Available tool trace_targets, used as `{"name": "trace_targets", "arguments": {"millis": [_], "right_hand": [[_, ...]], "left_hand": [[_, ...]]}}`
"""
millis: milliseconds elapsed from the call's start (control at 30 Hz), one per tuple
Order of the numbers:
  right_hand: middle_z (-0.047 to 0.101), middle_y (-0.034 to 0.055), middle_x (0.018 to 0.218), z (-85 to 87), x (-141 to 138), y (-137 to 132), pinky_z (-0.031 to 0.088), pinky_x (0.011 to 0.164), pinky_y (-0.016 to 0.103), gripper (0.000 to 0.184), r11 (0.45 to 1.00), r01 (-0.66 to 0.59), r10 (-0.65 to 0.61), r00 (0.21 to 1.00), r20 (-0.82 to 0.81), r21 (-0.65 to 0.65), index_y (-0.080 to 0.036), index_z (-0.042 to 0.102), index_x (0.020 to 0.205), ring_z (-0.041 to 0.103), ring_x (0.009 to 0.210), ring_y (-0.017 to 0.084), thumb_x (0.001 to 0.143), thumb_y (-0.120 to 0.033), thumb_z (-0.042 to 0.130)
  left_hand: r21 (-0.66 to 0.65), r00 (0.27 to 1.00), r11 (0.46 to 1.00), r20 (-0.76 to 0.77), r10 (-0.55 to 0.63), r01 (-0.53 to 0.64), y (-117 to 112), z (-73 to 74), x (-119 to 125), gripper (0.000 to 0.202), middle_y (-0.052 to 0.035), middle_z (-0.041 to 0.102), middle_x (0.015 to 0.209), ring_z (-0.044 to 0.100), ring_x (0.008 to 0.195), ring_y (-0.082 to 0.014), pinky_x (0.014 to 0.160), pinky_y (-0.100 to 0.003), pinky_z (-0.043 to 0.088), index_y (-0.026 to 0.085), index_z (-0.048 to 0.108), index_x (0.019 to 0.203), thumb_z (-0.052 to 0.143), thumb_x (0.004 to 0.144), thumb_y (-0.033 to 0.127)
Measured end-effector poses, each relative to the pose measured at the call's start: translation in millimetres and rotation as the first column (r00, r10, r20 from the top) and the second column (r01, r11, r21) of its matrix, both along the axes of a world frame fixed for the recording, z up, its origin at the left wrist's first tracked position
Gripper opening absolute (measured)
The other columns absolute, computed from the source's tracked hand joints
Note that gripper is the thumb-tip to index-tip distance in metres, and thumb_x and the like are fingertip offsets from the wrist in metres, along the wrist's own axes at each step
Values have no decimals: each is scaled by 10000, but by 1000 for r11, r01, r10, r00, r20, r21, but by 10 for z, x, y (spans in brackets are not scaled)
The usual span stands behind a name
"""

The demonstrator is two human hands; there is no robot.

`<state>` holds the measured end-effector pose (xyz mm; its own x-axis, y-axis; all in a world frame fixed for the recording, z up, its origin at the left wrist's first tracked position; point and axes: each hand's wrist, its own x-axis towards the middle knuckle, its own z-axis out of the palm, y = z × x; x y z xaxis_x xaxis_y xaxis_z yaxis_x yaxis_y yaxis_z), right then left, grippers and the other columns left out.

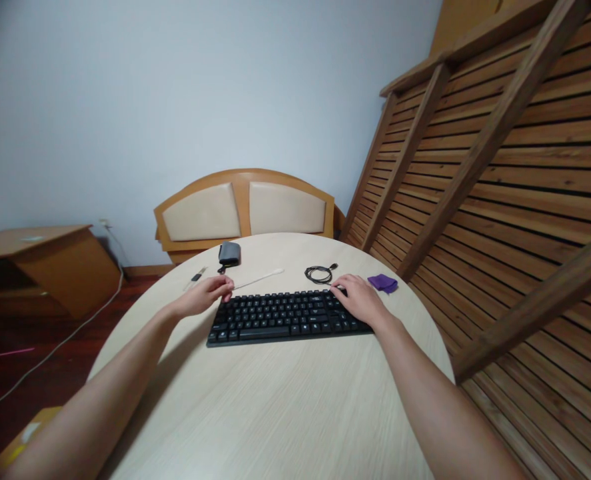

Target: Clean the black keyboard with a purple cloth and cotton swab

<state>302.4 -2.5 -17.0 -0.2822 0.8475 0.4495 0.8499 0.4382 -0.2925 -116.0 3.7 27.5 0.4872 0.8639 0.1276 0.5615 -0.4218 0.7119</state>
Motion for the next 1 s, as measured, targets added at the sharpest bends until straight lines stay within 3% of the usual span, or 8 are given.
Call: {"name": "trace_targets", "arguments": {"millis": [100,300,600,700,800,900,1000], "right_hand": [[736,68,1003,135,-243,-124,475,892,429,259,995,11,-9,1000,-22,99,-239,705,939,657,973,266,962,-395,501],[742,84,1033,263,-730,-365,439,911,429,232,961,-158,171,985,-35,227,-231,698,1059,652,996,272,952,-393,570],[743,58,1008,217,-764,-356,433,884,406,221,944,-216,229,973,-24,248,-232,702,1014,649,962,240,1003,-365,526],[743,66,1000,203,-769,-353,432,874,410,241,949,-214,225,974,-22,232,-235,700,1013,650,955,245,1013,-373,503],[744,69,981,191,-815,-370,430,870,405,242,946,-228,239,971,-23,229,-234,700,987,653,942,244,1008,-387,513],[743,70,967,181,-876,-392,433,873,402,258,943,-254,264,964,-16,216,-229,704,975,655,928,234,1007,-397,511],[742,70,963,163,-918,-401,436,875,406,264,940,-277,287,958,-23,200,-226,700,979,656,927,230,1008,-406,509]], "left_hand": [[-50,997,997,-40,-59,57,-99,45,128,506,-17,615,718,553,685,-168,707,-295,462,191,548,807,416,918,666],[-89,992,990,-61,-114,108,-182,72,230,496,-10,606,720,535,679,-158,689,-281,435,182,560,817,418,937,642],[-146,991,983,-62,-119,109,-199,19,264,494,-17,637,724,549,661,-162,660,-276,426,176,575,838,449,932,644],[-66,989,990,-72,-127,123,-225,7,313,450,-36,678,796,593,708,-176,668,-276,451,166,630,938,482,938,591],[99,985,984,-109,-134,145,-269,19,381,381,-59,720,988,641,828,-193,743,-287,483,187,660,1120,505,960,496],[262,971,945,-191,-147,195,-299,7,443,325,-68,718,1115,657,957,-208,861,-309,488,219,673,1187,499,985,406],[346,955,907,-250,-159,241,-305,-38,483,315,-67,712,1093,659,962,-200,868,-299,488,232,685,1190,444,1014,333]]}}
